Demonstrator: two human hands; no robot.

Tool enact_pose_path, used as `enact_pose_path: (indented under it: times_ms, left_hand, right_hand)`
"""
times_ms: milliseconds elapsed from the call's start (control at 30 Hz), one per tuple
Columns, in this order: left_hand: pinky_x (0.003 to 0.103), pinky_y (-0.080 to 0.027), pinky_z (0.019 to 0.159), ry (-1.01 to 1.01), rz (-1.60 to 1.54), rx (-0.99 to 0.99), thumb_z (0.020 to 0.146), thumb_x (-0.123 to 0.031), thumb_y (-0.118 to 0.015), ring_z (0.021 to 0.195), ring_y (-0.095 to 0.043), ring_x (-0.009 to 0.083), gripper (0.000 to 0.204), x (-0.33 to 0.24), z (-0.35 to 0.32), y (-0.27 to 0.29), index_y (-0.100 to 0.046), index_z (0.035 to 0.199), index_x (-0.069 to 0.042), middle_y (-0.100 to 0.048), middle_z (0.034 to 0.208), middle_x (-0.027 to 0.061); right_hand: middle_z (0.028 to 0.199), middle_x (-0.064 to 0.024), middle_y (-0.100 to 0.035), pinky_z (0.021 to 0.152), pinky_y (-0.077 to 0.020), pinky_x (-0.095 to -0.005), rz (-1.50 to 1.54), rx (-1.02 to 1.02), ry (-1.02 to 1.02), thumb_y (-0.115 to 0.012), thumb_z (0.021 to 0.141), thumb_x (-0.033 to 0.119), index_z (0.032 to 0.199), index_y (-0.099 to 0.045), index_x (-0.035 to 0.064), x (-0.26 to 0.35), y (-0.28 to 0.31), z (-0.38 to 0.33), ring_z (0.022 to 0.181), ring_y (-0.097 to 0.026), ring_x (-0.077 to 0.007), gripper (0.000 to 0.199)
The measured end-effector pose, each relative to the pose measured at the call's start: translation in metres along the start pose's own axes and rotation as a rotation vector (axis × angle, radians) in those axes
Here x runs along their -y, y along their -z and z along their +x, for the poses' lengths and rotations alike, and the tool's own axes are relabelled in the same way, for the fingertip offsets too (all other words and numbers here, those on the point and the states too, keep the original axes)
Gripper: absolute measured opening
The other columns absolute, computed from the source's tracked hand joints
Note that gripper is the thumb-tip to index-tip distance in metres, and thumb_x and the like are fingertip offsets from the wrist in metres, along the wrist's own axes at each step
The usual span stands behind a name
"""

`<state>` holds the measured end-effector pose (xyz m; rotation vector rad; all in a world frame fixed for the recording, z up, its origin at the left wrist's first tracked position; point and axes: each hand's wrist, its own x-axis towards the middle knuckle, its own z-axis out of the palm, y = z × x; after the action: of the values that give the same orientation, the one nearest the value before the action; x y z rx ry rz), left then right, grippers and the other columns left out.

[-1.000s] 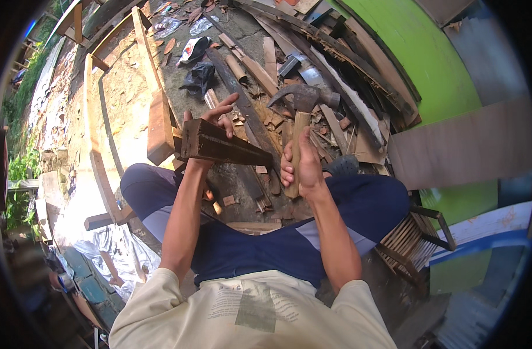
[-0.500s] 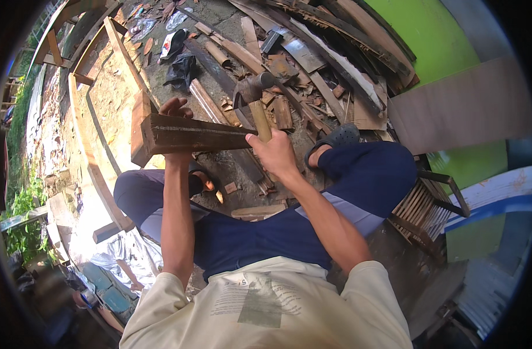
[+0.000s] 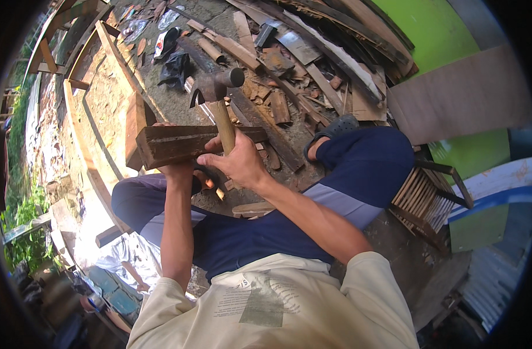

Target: The person sits on the ground and uses a hammer to remove nails from a wooden plank. They then use a chisel to scrape the surface of the wood and remove debris.

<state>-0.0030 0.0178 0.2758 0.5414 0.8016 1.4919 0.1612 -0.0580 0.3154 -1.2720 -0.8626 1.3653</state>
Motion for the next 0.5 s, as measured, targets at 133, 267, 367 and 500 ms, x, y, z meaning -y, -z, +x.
enact_pose_path:
  times_ms: [133, 267, 367, 500]
  left_hand:
    - [0.037, -0.051, 0.087, -0.007, -0.004, -0.049, 0.102, -0.066, -0.029, 0.092, -0.060, 0.0205, 0.065, 0.003, -0.006, -0.011, -0.056, 0.107, -0.007, -0.060, 0.098, 0.0070]
    - [0.039, -0.051, 0.091, -0.106, -0.100, 0.051, 0.096, -0.078, -0.027, 0.099, -0.061, 0.0236, 0.083, 0.002, -0.017, -0.016, -0.055, 0.121, -0.004, -0.061, 0.111, 0.0106]
    - [0.043, -0.045, 0.105, -0.249, 0.031, 0.117, 0.097, -0.066, -0.040, 0.121, -0.055, 0.0243, 0.077, 0.008, -0.037, -0.033, -0.041, 0.144, -0.005, -0.055, 0.130, 0.0110]
    - [0.047, -0.041, 0.109, -0.355, 0.571, 0.012, 0.089, -0.072, -0.044, 0.127, -0.052, 0.0258, 0.094, 0.010, -0.036, -0.044, -0.032, 0.153, -0.004, -0.051, 0.138, 0.0118]
  right_hand:
    - [0.083, -0.0039, -0.065, 0.059, -0.0493, -0.0262, -0.007, 0.014, -0.025, -0.086, 0.079, 0.014, 0.103, -0.059, -0.0004, 0.003, -0.006, 0.001, 0.067, -0.060, -0.0098, 0.040]
    - [0.079, -0.0038, -0.063, 0.050, -0.0478, -0.0250, 0.132, 0.045, -0.126, -0.083, 0.081, 0.010, 0.100, -0.057, 0.0010, 0.012, -0.007, 0.001, 0.058, -0.058, -0.0079, 0.035]
    - [0.074, -0.0023, -0.062, 0.041, -0.0417, -0.0215, 0.228, -0.017, -0.033, -0.080, 0.084, 0.006, 0.096, -0.054, 0.0017, 0.009, -0.008, 0.006, 0.048, -0.052, -0.0048, 0.029]
    - [0.074, -0.0023, -0.059, 0.041, -0.0415, -0.0215, 0.175, 0.000, -0.100, -0.076, 0.090, 0.015, 0.097, -0.053, 0.0034, 0.019, -0.002, 0.006, 0.048, -0.052, -0.0047, 0.027]
